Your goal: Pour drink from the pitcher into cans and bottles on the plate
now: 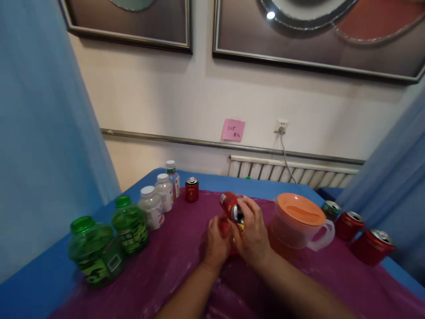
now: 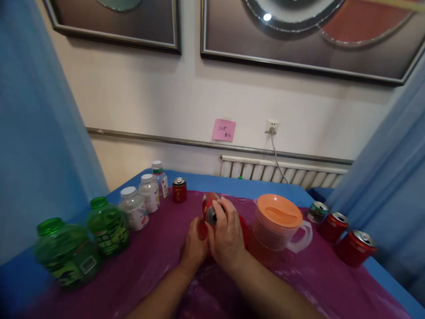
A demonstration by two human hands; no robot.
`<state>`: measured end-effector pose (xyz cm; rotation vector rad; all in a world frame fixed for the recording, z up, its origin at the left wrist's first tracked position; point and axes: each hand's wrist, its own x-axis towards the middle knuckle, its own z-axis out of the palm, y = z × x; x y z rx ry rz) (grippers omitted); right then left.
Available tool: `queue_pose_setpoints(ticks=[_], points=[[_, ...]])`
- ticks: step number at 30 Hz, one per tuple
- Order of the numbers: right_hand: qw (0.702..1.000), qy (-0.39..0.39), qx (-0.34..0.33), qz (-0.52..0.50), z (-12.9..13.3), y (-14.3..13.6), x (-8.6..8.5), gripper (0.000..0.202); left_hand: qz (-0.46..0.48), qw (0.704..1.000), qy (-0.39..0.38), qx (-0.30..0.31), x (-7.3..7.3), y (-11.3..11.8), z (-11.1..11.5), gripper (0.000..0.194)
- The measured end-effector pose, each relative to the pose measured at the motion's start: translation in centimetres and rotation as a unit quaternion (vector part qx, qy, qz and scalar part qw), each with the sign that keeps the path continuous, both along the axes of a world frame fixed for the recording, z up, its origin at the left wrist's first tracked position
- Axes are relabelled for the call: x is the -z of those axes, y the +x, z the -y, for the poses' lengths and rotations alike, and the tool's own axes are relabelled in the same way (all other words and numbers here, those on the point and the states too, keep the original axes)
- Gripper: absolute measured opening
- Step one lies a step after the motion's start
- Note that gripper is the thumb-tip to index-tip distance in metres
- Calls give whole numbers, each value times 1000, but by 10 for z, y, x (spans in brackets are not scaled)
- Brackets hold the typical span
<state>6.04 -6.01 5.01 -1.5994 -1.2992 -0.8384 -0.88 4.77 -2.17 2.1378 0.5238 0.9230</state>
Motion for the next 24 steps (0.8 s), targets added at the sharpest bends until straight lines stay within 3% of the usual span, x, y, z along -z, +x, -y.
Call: queue_pose_setpoints(ticks=[3, 6, 9, 17, 24], points=[[1000, -25, 10, 4, 33, 9, 16, 72, 49, 995, 26, -77, -10, -2, 3, 48], [997, -68, -20, -9, 53, 19, 23, 71, 55, 992, 112, -1, -17, -4, 7, 67], [992, -106, -65, -25, 64, 29, 24, 72, 24, 983, 154, 97, -19, -5, 10, 73], [975, -161, -145, -41, 74, 35, 23, 76, -10, 980, 140, 141, -25, -2, 9, 62], [984, -131, -92, -74, 98, 17, -4, 71, -34, 996, 69, 54, -19, 7, 3, 61]])
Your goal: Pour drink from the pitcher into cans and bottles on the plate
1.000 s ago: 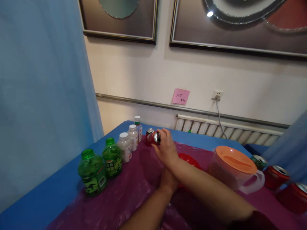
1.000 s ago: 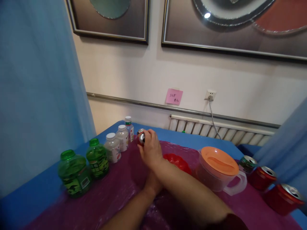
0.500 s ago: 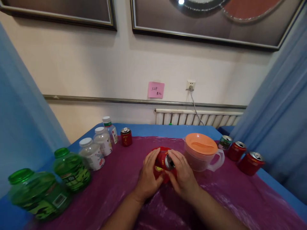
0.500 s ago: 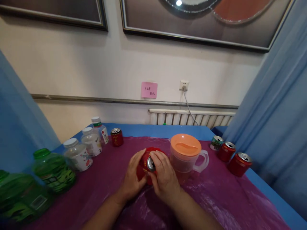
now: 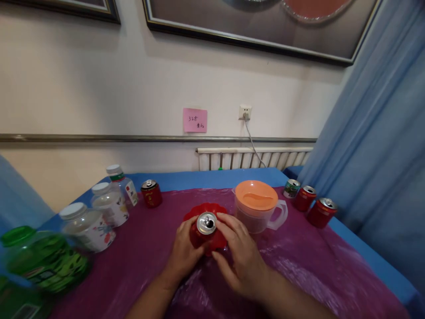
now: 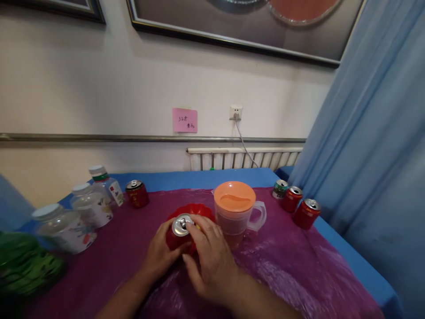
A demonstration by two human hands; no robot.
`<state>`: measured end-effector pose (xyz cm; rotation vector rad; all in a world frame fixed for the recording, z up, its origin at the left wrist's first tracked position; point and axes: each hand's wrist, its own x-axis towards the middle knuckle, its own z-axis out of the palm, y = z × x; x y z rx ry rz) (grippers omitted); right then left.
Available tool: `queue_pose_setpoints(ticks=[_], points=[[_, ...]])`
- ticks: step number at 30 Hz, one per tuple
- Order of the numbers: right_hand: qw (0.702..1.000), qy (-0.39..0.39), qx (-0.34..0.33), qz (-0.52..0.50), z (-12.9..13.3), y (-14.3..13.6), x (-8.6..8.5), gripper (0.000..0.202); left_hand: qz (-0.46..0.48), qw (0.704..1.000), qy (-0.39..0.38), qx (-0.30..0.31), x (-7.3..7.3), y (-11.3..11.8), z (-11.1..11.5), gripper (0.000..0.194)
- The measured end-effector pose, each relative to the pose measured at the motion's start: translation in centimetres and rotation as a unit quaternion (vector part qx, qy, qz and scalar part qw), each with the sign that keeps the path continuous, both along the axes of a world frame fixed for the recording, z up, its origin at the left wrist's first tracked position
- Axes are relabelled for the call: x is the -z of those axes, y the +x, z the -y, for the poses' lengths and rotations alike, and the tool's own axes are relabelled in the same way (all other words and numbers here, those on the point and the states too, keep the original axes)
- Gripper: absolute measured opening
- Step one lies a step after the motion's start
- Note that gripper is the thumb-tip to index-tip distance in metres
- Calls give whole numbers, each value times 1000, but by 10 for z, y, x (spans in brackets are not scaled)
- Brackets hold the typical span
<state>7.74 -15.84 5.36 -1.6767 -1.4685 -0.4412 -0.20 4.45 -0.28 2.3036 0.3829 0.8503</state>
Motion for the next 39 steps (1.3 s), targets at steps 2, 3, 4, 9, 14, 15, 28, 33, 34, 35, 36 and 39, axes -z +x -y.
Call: queue_pose_setpoints(ticks=[2, 3, 4, 9, 14, 15, 28, 33, 34, 35, 36, 39], points=[[999, 17, 24, -17, 15, -3, -2, 66, -6, 1000, -10, -21, 3, 2, -3, 64], [998, 30, 39, -24, 23, -3, 0, 63, -8, 999, -13, -28, 4, 3, -4, 65], [997, 46, 58, -30, 31, -2, 3, 61, -11, 999, -15, -33, 5, 4, -5, 66], [959, 170, 220, -60, 66, 29, 33, 50, -22, 999, -17, -46, 3, 6, -1, 67], [896, 233, 301, -231, 79, 81, 45, 54, -15, 999, 6, -47, 2, 6, 4, 68], [887, 223, 296, -277, 79, 89, 44, 52, -12, 999, 14, -51, 2, 6, 4, 67], [803, 291, 78, -515, 54, 113, 39, 51, -48, 997, 24, -57, 11, 6, 0, 68], [798, 285, 60, -528, 49, 111, 29, 55, -56, 996, 18, -62, 13, 7, 2, 69], [801, 280, 67, -524, 49, 112, 27, 54, -54, 997, 20, -60, 13, 7, 2, 70], [806, 274, 76, -519, 49, 113, 25, 53, -52, 997, 21, -58, 13, 7, 2, 71], [812, 266, 86, -513, 50, 114, 23, 52, -51, 997, 22, -59, 13, 6, 2, 72], [837, 224, 120, -485, 52, 118, 12, 52, -53, 996, 26, -65, 11, 5, 3, 73]])
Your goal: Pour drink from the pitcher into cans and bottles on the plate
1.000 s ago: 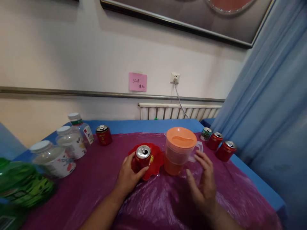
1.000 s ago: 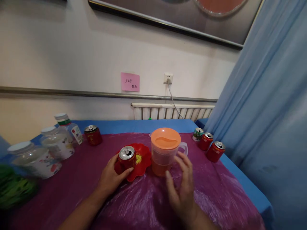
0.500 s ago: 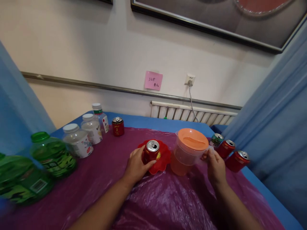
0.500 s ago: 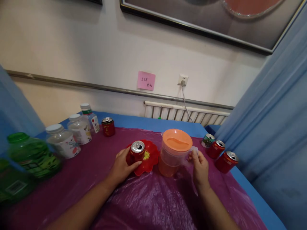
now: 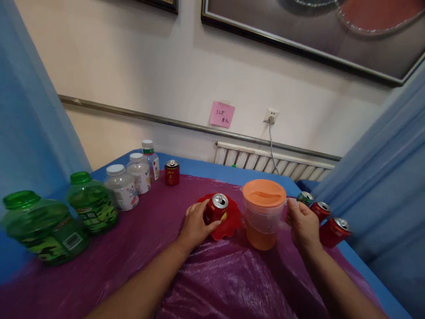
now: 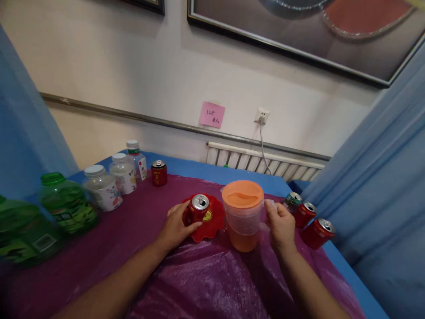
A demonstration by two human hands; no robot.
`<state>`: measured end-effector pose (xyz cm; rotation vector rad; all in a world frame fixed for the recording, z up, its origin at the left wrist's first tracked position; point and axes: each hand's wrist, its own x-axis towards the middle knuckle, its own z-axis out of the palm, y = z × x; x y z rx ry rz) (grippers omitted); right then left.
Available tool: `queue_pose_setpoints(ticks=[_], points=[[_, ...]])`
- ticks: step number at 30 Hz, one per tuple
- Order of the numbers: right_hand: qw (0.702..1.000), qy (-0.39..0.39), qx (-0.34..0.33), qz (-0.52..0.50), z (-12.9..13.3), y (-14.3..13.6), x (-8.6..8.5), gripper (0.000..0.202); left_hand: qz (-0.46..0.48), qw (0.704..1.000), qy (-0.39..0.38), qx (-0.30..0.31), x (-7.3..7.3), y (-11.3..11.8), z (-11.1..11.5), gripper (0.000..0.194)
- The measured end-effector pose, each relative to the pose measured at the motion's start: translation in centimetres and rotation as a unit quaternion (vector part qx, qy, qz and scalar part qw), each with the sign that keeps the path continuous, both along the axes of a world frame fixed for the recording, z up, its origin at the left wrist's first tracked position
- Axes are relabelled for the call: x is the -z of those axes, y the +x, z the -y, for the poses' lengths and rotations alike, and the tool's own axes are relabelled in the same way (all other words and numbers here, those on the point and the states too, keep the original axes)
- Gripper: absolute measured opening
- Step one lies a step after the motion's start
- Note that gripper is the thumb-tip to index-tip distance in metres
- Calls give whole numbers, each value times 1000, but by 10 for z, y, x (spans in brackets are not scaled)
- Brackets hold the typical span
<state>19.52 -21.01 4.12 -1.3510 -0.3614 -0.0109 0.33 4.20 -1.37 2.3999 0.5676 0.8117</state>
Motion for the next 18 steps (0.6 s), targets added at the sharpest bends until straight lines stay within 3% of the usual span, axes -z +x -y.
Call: queue_pose_setpoints(ticks=[5, 11, 18], points=[[991, -118, -9, 66, 4, -1, -30, 55, -7, 1000, 15, 11, -6, -2, 4, 71], [959, -236, -7, 156, 3, -8, -67, 58, -23, 1000, -1, 16, -13, -5, 8, 73], [938, -295, -31, 181, 1, 0, -78, 53, -47, 999, -12, 14, -19, -8, 13, 75]])
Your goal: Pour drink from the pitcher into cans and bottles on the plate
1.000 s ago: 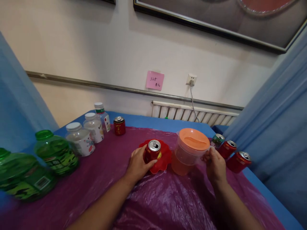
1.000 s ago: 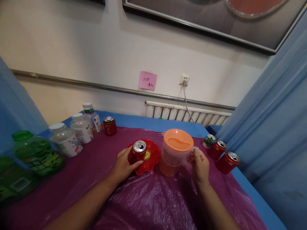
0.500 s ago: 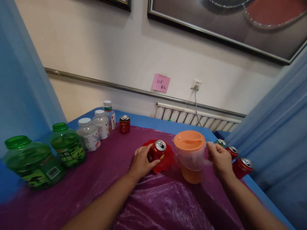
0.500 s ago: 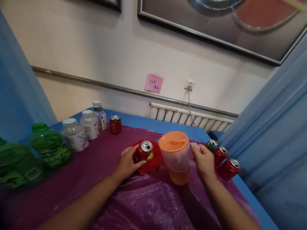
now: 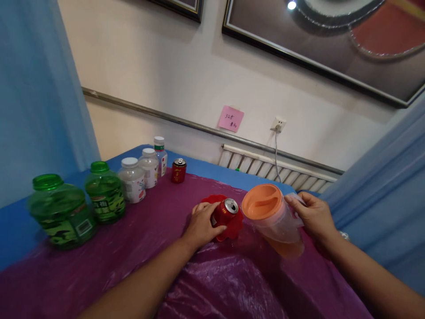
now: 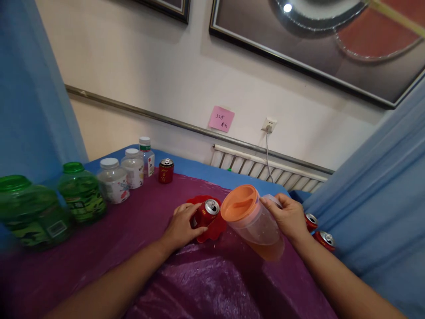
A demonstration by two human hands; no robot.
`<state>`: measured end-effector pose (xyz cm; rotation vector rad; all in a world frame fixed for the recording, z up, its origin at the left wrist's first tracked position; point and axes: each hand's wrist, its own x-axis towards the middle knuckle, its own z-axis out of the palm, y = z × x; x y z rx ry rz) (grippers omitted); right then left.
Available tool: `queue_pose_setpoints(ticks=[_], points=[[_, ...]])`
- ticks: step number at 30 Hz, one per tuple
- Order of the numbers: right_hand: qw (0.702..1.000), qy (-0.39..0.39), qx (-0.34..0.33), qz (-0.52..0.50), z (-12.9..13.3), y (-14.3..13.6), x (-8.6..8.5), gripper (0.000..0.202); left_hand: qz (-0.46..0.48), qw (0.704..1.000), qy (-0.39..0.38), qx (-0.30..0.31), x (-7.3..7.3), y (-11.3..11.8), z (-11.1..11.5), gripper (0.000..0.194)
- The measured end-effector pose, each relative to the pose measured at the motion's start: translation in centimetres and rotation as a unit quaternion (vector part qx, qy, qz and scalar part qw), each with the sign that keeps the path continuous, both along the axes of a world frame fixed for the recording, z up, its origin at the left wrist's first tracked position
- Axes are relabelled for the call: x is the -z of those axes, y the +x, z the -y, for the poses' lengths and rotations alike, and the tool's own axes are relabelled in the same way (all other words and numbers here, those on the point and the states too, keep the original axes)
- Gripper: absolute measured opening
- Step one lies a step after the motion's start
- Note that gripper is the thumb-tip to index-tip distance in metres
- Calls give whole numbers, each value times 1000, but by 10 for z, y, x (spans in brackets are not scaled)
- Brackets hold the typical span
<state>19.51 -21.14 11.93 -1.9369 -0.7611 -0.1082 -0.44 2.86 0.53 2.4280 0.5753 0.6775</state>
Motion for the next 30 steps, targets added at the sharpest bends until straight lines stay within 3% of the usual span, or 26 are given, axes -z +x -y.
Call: queue_pose_setpoints(ticks=[30], points=[[995, -61, 0, 80, -20, -11, -23, 55, 3, 999, -36, 24, 2, -4, 5, 71]])
